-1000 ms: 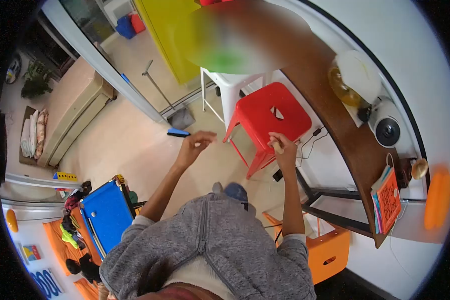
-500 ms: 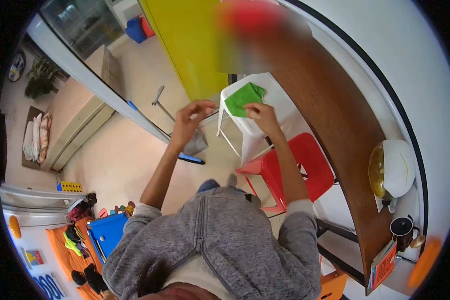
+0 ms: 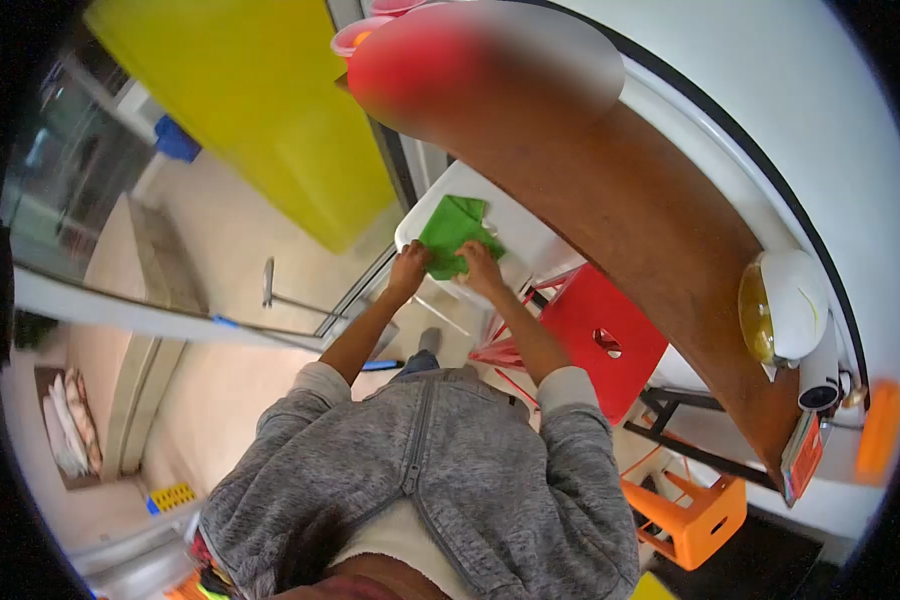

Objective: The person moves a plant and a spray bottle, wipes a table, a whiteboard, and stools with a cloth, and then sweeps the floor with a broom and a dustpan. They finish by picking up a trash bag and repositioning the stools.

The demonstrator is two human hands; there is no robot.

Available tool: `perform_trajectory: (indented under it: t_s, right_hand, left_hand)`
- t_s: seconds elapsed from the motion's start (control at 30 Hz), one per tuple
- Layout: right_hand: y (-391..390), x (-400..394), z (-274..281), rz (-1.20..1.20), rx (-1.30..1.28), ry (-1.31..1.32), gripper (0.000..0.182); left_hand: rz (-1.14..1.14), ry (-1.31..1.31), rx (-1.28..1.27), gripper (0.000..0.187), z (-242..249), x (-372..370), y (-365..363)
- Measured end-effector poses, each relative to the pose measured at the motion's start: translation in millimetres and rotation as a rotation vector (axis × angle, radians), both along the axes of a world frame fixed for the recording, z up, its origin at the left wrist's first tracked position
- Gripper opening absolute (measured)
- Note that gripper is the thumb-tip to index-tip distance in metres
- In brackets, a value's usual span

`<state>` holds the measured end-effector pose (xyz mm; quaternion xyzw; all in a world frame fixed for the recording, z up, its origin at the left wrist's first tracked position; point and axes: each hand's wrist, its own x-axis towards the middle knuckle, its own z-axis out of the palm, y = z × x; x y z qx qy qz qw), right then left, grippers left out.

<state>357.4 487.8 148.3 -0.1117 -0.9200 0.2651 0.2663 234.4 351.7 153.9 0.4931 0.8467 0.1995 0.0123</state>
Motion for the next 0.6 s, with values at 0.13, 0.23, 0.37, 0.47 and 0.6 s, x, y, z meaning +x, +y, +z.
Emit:
perform_trajectory:
  t_s: [0.13, 0.23, 0.37, 0.47, 0.6]
  right_hand:
    - [-7, -10, 9, -0.244, -0.078, -0.205, 0.017]
    - [-5, -2, 73, -0.162, -0.566, 0.221, 0.020]
    - [-8, 18, 188, -0.274, -0.602, 0.295, 0.022]
    - [2, 56, 268, -0.320, -0.454, 0.159, 0.020]
    - [28, 67, 352, -0.187, -0.212, 0.129, 0.023]
  left_hand:
    - [-0.145, -0.385, 0.468, 0.015, 30, -34, 26]
    - [-0.205, -0.842, 0.547, 0.010, 107, -49, 49]
    - [-0.306, -0.615, 0.530, 0.012, 209, -35, 64]
    - [-0.602, -0.504, 0.510, 0.015, 262, -31, 60]
    - [-0.737, -0.272, 0.545, 0.016, 312, -19, 69]
